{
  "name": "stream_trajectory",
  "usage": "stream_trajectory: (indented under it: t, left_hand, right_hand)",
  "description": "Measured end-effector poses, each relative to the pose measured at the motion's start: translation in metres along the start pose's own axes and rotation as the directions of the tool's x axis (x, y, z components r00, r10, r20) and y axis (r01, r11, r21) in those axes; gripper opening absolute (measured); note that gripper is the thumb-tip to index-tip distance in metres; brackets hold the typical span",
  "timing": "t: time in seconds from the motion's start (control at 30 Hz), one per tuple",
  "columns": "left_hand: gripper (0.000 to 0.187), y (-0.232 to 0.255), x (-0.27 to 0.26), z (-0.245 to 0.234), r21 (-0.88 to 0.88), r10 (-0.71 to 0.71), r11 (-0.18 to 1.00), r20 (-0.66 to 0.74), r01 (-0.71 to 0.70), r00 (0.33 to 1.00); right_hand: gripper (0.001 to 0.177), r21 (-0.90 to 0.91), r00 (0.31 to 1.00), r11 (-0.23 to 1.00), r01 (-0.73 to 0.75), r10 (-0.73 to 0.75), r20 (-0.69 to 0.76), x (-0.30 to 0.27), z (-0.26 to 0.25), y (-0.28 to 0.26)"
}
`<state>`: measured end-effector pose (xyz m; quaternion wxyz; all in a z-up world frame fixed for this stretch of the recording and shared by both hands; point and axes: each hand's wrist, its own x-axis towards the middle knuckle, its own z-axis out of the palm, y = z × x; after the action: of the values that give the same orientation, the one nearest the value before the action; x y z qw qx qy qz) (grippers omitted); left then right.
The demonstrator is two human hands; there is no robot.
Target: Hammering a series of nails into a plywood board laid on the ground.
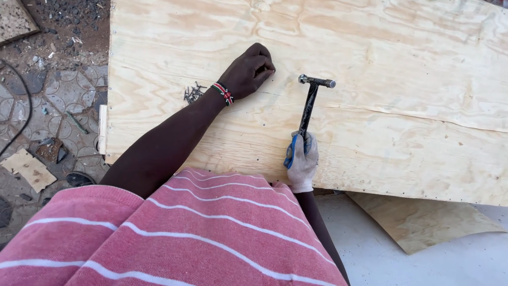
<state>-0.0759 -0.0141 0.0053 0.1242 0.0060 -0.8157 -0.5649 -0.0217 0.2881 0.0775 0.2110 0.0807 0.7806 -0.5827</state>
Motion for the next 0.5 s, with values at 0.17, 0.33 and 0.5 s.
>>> stream_trajectory:
  t: [0.17,0.33,0.5]
  left_hand:
    - [0.006,-0.006,0.000,0.000,0.003,-0.004,1.000,0.017,0.004,1.000]
    - [0.006,-0.009,-0.001,0.002,0.028,0.020,0.999,-0.010,-0.020,1.000]
    - [0.006,-0.012,-0.001,0.004,0.085,0.102,0.991,-0.012,-0.101,0.995]
  right_hand:
    - [0.026,-0.003,1.000,1.000,0.001,-0.001,0.015,0.001,-0.002,0.002]
    - [0.025,-0.144,0.996,0.987,0.065,-0.056,0.068,-0.002,-0.001,-0.019]
    - [0.020,-0.225,0.983,0.959,0.174,-0.155,0.102,0.001,0.005,-0.035]
